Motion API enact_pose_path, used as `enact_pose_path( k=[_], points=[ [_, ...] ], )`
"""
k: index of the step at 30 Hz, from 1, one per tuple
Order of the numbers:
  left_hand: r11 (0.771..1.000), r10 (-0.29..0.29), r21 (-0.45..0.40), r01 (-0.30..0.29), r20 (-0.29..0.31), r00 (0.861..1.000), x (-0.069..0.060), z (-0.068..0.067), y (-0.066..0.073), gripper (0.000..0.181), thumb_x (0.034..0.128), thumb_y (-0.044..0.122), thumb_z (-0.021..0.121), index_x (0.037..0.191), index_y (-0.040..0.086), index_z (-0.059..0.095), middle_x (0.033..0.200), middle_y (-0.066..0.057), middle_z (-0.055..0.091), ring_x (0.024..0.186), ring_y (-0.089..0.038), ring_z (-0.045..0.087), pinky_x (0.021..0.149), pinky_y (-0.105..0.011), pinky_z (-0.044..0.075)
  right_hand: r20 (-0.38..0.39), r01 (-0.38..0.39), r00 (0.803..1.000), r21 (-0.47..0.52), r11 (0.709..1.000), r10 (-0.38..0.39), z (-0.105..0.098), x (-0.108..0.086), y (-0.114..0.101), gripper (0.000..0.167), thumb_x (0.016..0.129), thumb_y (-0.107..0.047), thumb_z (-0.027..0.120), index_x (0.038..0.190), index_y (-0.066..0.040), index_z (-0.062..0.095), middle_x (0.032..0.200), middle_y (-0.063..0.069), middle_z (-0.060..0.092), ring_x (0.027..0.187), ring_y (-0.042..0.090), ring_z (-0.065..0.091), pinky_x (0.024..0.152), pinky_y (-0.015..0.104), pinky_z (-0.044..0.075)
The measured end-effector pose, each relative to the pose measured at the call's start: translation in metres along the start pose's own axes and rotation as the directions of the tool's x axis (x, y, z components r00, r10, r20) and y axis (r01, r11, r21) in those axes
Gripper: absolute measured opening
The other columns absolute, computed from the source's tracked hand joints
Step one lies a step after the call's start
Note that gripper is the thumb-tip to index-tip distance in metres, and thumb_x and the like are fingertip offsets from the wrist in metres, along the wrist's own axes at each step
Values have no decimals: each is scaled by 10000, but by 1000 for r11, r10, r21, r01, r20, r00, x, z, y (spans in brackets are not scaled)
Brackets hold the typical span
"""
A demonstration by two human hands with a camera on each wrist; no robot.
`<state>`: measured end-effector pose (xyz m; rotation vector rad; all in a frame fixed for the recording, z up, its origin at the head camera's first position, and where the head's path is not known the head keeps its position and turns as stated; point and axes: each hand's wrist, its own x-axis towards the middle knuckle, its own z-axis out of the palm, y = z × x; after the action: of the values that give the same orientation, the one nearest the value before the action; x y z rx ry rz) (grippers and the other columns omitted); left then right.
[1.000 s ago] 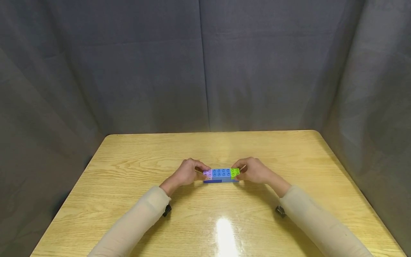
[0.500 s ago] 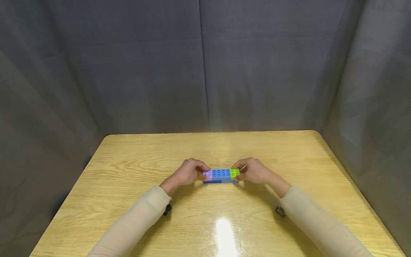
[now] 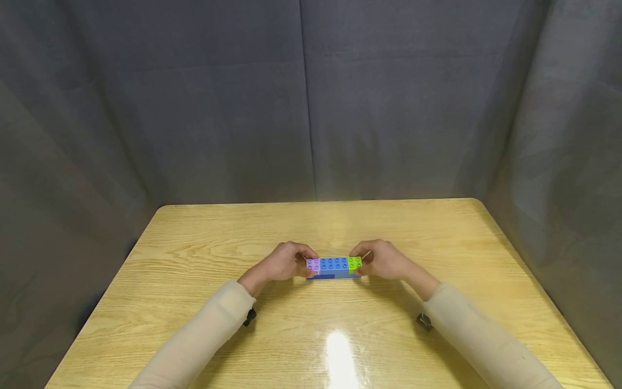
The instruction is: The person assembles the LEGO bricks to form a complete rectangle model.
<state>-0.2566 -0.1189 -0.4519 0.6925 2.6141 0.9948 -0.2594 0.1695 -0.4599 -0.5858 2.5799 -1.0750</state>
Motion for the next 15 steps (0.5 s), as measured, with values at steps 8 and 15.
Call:
enact_pose_path(
  k=[8, 15],
  points=[
    [1000, 5, 1, -5, -6, 1000, -2, 1, -1, 341, 829, 94, 814, 1156, 105, 717, 1097, -55, 714, 861, -122, 592, 781, -260, 521, -7, 2, 1000, 5, 1000, -2, 0, -1, 1, 380, 803, -101, 812, 1165, -115, 696, 1143, 78, 715, 951, 196, 687, 807, 343, 570],
    [997, -24, -79, 22, -26, 999, -3, 0, -4, 295, 884, 65, 749, 1172, 112, 706, 1108, -73, 692, 860, -130, 616, 729, -241, 523, -39, 22, 999, 10, 1000, -22, -2, 0, 0, 332, 830, -76, 778, 1149, -97, 687, 1157, 141, 706, 968, 234, 698, 792, 337, 583]
  ],
)
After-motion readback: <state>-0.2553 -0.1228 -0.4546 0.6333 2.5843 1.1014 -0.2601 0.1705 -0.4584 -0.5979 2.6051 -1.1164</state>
